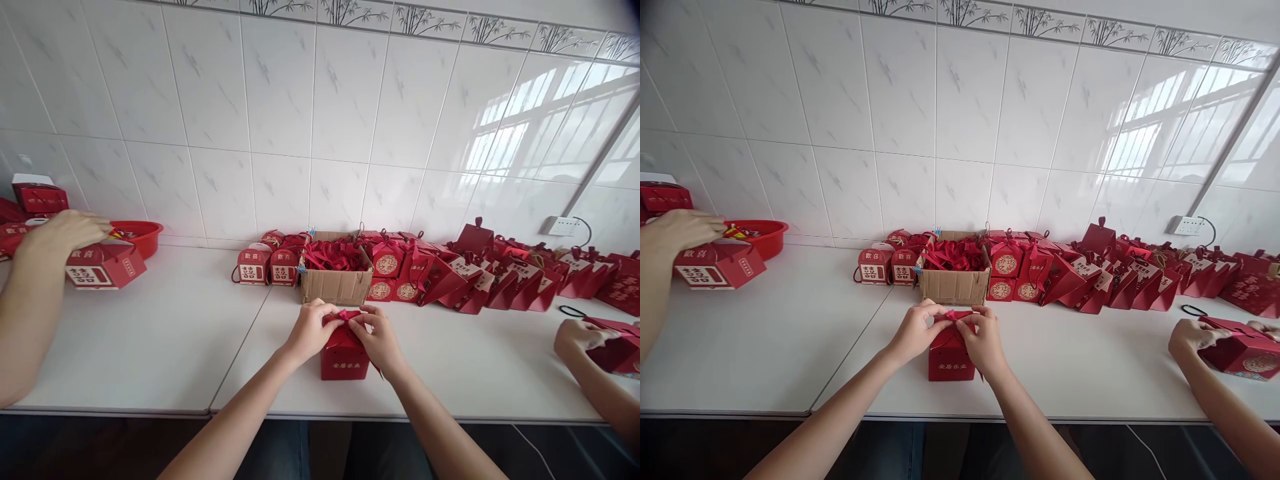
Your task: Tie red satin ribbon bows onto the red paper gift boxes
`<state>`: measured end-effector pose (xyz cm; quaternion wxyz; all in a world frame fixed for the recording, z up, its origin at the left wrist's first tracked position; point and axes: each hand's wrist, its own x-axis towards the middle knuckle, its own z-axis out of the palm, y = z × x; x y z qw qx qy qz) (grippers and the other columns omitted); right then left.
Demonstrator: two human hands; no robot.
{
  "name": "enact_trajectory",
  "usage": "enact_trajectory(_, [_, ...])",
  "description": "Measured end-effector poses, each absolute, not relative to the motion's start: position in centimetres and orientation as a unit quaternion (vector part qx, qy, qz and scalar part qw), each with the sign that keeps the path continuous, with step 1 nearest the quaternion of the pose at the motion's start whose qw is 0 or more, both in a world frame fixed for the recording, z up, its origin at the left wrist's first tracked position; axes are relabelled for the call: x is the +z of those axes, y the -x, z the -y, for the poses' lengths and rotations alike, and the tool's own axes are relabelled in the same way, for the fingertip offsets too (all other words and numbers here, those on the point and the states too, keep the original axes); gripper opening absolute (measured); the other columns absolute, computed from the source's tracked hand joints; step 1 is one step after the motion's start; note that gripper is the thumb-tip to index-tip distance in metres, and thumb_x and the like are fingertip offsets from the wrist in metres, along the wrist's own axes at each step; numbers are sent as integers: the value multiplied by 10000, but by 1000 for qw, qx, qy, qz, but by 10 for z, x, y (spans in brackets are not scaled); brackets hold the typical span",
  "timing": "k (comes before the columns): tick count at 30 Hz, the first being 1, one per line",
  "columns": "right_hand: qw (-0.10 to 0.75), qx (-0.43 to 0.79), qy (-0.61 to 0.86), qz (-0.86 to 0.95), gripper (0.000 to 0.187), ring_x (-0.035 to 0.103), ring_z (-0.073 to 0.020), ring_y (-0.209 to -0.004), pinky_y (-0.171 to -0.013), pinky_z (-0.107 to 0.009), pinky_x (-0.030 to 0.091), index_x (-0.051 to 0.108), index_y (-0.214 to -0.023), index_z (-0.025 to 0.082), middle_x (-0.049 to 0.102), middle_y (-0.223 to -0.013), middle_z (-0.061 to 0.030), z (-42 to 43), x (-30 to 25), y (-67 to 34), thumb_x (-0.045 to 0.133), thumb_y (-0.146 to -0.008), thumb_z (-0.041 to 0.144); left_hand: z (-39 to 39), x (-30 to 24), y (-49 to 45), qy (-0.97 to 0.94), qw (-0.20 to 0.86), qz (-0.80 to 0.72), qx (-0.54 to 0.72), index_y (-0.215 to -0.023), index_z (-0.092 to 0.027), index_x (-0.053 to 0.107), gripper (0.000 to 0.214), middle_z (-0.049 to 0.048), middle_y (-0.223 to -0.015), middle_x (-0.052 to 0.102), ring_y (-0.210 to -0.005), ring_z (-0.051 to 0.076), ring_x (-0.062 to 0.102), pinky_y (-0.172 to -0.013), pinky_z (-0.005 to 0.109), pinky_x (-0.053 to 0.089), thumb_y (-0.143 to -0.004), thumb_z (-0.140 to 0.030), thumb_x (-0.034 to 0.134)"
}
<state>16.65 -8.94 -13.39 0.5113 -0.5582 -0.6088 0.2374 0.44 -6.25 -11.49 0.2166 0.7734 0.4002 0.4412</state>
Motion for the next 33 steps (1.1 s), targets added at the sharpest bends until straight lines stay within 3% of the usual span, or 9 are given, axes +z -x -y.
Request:
enact_trajectory(6, [480,330,533,614,263,368,-308,-1293,-988,-424,347,719,-739,181,496,-1293,-126,94,-126,-169,578,-791,397,60,-118,-6,-770,218,-396,451,-814,-207,704,97,32,-808,653,-753,174,620,-735,309,487,-758,-186,629])
enact_trajectory(9, [476,422,484,600,303,241,-275,-1377,-1011,-389,327,701,-750,181,426,-1386,-113,96,-125,-170,578,-796,454,60,-120,-9,-765,220,-395,460,-798,-203,699,94,32,-797,660,-759,180,624,-737,315,493,-751,-172,624])
enact_trajectory(15, [522,475,448,549,311,92,-238,-1420,-1073,-396,240,694,-708,202,539,-1294,-112,98,-124,-165,642,-741,507,62,-123,-15,-742,246,-384,492,-977,-185,595,211,31,-878,690,-795,153,641,-757,284,511,-770,-150,581])
enact_trajectory(18, [537,480,445,532,303,84,-232,-1421,-1079,-404,241,712,-747,207,538,-1296,-108,99,-124,-163,662,-728,505,68,-122,-12,-737,251,-378,501,-910,-177,595,137,34,-891,682,-832,147,634,-804,282,501,-782,-146,555])
enact_trajectory(24, [557,492,431,511,304,184,-270,-1395,-1050,-417,312,730,-768,219,468,-1352,-91,100,-129,-162,679,-711,513,74,-119,-8,-744,272,-395,466,-851,-182,679,125,46,-915,710,-899,187,640,-858,315,483,-781,-269,624])
enact_trajectory(28, [532,467,458,538,340,229,-266,-1379,-1063,-417,296,729,-744,219,459,-1366,-80,104,-126,-168,600,-773,533,66,-117,-6,-750,281,-400,445,-801,-184,709,120,47,-871,723,-858,199,648,-835,322,479,-755,-281,657])
enact_trajectory(33, [501,357,499,610,308,523,-272,-1124,-942,-446,407,679,-883,204,571,-1206,-99,104,-129,-184,540,-821,472,61,-107,2,-769,307,-385,407,-770,-184,696,92,28,-851,724,-848,185,649,-829,296,474,-754,-258,643])
